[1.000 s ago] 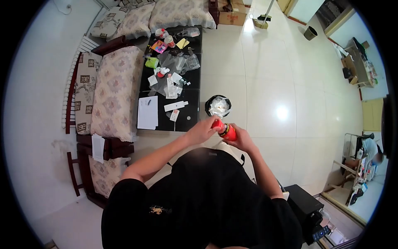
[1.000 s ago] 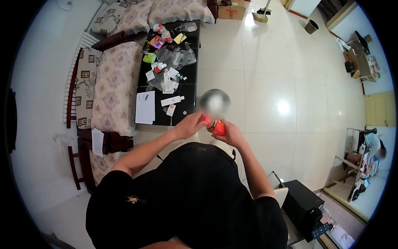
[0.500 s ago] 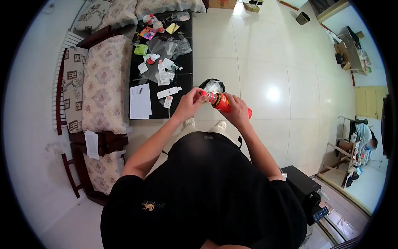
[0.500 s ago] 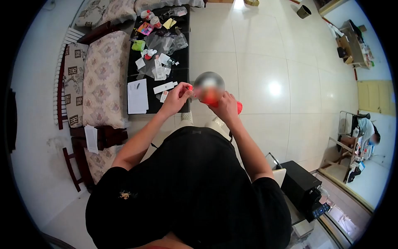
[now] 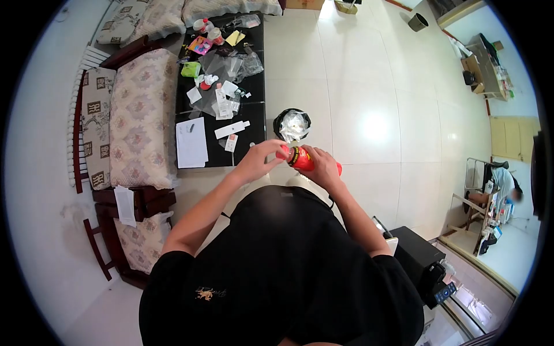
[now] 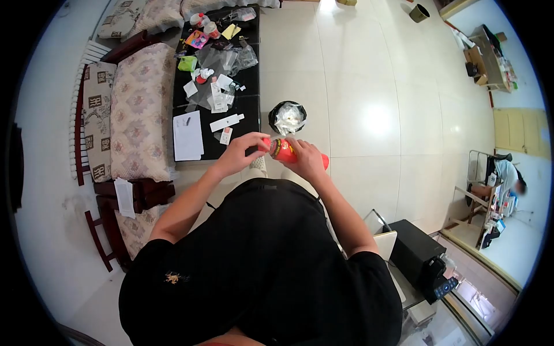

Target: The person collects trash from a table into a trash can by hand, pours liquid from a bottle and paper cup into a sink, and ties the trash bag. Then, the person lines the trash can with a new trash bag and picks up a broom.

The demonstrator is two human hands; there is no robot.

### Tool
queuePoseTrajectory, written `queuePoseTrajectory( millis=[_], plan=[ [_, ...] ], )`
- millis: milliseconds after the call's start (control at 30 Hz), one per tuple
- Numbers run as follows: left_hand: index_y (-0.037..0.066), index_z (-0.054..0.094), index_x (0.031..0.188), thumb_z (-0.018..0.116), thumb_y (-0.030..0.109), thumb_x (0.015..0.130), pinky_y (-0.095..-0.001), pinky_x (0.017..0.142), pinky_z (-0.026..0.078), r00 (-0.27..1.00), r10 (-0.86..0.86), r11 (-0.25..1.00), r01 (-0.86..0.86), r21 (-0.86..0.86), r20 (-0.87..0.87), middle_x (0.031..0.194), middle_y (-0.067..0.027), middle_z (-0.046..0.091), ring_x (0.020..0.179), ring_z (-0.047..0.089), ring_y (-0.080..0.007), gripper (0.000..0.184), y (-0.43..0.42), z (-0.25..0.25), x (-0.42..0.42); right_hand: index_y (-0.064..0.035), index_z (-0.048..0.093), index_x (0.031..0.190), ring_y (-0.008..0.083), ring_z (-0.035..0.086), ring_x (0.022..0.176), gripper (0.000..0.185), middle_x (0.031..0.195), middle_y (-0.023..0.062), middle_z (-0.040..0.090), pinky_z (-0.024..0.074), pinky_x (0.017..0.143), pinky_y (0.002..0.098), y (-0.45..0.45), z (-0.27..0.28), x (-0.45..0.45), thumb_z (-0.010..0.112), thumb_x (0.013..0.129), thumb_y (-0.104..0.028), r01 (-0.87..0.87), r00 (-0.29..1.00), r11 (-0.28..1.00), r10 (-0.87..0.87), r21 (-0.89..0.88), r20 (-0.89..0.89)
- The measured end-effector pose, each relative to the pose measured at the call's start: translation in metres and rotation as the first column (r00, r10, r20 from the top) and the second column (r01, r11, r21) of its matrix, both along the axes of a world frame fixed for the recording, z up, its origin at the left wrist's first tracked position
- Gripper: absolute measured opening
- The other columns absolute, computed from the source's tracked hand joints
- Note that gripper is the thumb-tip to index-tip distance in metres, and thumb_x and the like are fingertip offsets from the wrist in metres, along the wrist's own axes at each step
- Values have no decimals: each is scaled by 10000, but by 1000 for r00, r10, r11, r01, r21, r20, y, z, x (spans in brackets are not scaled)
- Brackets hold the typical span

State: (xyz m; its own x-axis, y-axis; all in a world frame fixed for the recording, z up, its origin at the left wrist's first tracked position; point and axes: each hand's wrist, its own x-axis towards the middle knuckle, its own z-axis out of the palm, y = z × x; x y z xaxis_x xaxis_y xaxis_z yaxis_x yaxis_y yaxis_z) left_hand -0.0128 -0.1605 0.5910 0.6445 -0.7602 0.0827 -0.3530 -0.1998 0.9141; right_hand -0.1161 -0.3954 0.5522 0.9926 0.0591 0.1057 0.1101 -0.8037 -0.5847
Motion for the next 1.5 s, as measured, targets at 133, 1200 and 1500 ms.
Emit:
queuePoseTrajectory(
  millis=[133, 1200, 1500],
  plan=[
    [20, 658, 1131, 710, 138, 940, -316, 909, 540, 974, 180, 978, -192, -79, -134, 1112, -119, 710, 1034, 685, -176, 230, -4, -13, -10, -100, 613, 1240, 325, 682, 921, 612, 991, 111, 685, 537, 802, 444, 7, 0, -5, 872, 725, -304, 6, 1000, 999, -6, 34, -4],
    [81, 589, 1172, 761, 253, 849, -427, 769, 553, 958, -258, 961, 241, 137, 122, 934, -142, 672, 852, 676, -355, 404, 17, -42, 51, -112, 516, 1446, 396, 600, 1172, 805, 1317, 175, 631, 491, 1001, 463, -6, -15, 58, 880, 755, -309, -188, 867, 921, 319, 342, -384],
    [39, 576, 1141, 687, 259, 917, -455, 804, 573, 990, -44, 861, -31, 508, 135, 1055, -190, 680, 961, 687, -376, 333, -109, -279, 104, -128, 505, 1468, 348, 644, 1144, 703, 1376, 193, 587, 522, 978, 434, -70, -166, 24, 812, 848, -253, 278, 852, 874, -33, 398, -522]
  ],
)
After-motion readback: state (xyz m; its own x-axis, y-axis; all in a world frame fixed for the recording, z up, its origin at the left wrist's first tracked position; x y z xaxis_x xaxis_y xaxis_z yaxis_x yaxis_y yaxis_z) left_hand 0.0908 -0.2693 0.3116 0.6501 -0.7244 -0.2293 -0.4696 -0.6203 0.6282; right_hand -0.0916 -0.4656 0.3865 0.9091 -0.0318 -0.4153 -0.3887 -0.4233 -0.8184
